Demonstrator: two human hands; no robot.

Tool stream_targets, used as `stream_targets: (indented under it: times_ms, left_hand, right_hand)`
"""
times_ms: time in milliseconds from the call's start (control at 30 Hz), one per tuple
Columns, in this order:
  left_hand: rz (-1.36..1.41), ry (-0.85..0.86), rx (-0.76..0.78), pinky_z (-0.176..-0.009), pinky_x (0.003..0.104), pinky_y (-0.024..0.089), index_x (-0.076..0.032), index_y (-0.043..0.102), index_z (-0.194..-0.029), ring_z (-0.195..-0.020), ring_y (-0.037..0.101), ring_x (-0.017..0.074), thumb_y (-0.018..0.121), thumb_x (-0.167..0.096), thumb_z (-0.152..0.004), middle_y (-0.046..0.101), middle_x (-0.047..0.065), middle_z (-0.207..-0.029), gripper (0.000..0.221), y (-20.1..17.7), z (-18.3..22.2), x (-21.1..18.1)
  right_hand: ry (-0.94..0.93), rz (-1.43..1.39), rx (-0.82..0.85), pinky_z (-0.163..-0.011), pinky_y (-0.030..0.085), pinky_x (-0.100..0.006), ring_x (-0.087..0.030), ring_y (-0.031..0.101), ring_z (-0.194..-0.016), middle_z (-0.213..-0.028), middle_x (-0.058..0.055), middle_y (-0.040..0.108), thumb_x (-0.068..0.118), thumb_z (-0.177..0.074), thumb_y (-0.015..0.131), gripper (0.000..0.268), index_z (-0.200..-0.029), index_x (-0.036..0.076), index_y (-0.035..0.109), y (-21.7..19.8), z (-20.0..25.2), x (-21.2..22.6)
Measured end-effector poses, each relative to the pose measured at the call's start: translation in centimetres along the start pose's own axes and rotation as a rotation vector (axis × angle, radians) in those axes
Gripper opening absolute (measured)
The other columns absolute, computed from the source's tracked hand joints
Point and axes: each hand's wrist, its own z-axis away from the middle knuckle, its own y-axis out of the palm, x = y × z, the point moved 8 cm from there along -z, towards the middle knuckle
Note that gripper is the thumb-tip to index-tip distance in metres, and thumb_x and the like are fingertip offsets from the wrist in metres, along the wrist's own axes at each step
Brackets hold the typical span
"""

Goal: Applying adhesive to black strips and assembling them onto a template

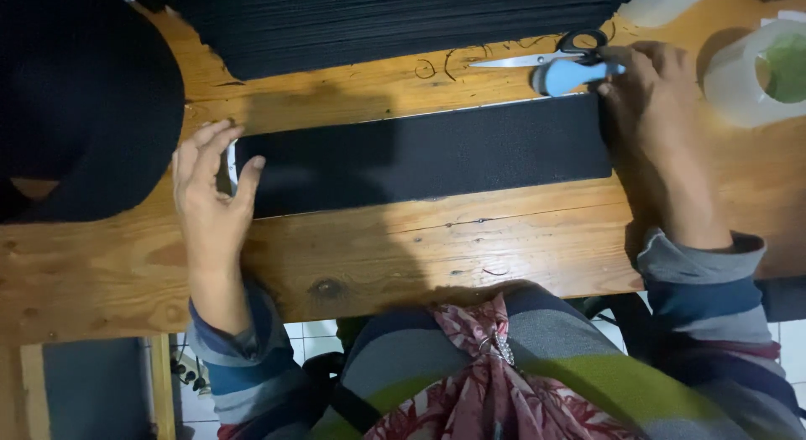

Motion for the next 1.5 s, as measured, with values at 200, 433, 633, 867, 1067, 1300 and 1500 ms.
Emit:
stream_targets:
  times_ms: [200, 433, 633, 867, 1067, 1300, 1500]
  left_hand:
    - [0.016, 0.059, 0.122, -0.112, 0.049, 0.039, 0.0, 0.065, -0.134, -0.134, 0.052, 0.0399, 0.073, -0.006, -0.098, 0.058, 0.02, -0.137, 0.038, 1.1, 0.0, 0.0]
    - [-0.042, 0.116, 0.363, -0.115, 0.059, 0.036, -0.014, 0.056, -0.15, -0.142, 0.04, 0.0457, 0.085, -0.04, -0.084, 0.041, 0.021, -0.159, 0.076, 3.8, 0.6, -1.1]
    - [-0.059, 0.145, 0.574, -0.121, 0.067, 0.01, -0.021, 0.037, -0.16, -0.157, 0.013, 0.0463, 0.093, -0.047, -0.068, 0.02, 0.027, -0.168, 0.111, 6.5, 1.1, -2.2]
    - [-0.082, 0.141, 0.568, -0.121, 0.066, 0.009, -0.019, 0.038, -0.159, -0.157, 0.013, 0.0475, 0.086, -0.048, -0.077, 0.02, 0.028, -0.168, 0.099, 6.9, 0.9, -2.2]
    - [-0.101, 0.166, 0.548, -0.12, 0.063, 0.01, -0.02, 0.041, -0.157, -0.155, 0.023, 0.0451, 0.083, -0.05, -0.077, 0.028, 0.027, -0.165, 0.096, 7.5, 1.3, -1.2]
    - [-0.073, 0.179, 0.504, -0.12, 0.062, 0.015, -0.015, 0.047, -0.153, -0.152, 0.031, 0.0441, 0.086, -0.044, -0.078, 0.037, 0.026, -0.161, 0.09, 6.5, 0.9, -2.0]
    - [-0.056, 0.306, 0.283, -0.112, 0.054, 0.034, -0.008, 0.058, -0.144, -0.129, 0.052, 0.0405, 0.087, -0.05, -0.08, 0.055, 0.02, -0.145, 0.081, 4.5, 0.2, -3.1]
  right_hand:
    - [0.038, 0.235, -0.04, -0.098, 0.041, -0.05, -0.048, 0.05, -0.12, -0.133, -0.037, 0.06, -0.025, -0.099, 0.05, 0.051, -0.146, -0.015, 0.069, 4.9, 4.7, -13.5]
    - [0.196, 0.187, -0.099, -0.092, 0.047, -0.049, -0.046, 0.052, -0.115, -0.131, -0.032, 0.055, -0.008, -0.108, 0.08, 0.026, -0.131, -0.014, 0.07, 0.2, 4.6, -10.7]
    - [-0.249, -0.269, -0.153, -0.114, 0.032, -0.057, -0.049, 0.047, -0.135, -0.141, -0.033, 0.054, 0.035, -0.113, 0.055, 0.056, -0.146, -0.01, 0.053, -4.0, 0.5, 4.6]
    - [-0.317, -0.291, 0.308, -0.115, 0.025, -0.077, -0.049, 0.015, -0.156, -0.168, -0.022, 0.022, 0.063, -0.068, 0.076, 0.115, -0.163, 0.021, 0.027, 1.5, 1.0, 8.4]
    - [-0.355, -0.222, 0.271, -0.119, 0.028, -0.064, -0.046, 0.028, -0.151, -0.158, -0.027, 0.037, 0.059, -0.071, 0.079, 0.113, -0.161, 0.009, 0.032, 1.7, 1.1, 8.0]
    - [-0.239, -0.219, 0.354, -0.118, 0.027, -0.057, -0.039, 0.034, -0.149, -0.159, -0.02, 0.041, 0.053, -0.073, 0.079, 0.107, -0.162, 0.016, 0.032, 0.8, 0.6, 8.3]
    - [-0.266, -0.285, 0.257, -0.114, 0.034, -0.052, -0.04, 0.048, -0.137, -0.143, -0.023, 0.054, 0.046, -0.079, 0.078, 0.095, -0.157, 0.007, 0.043, -0.9, 0.3, 8.5]
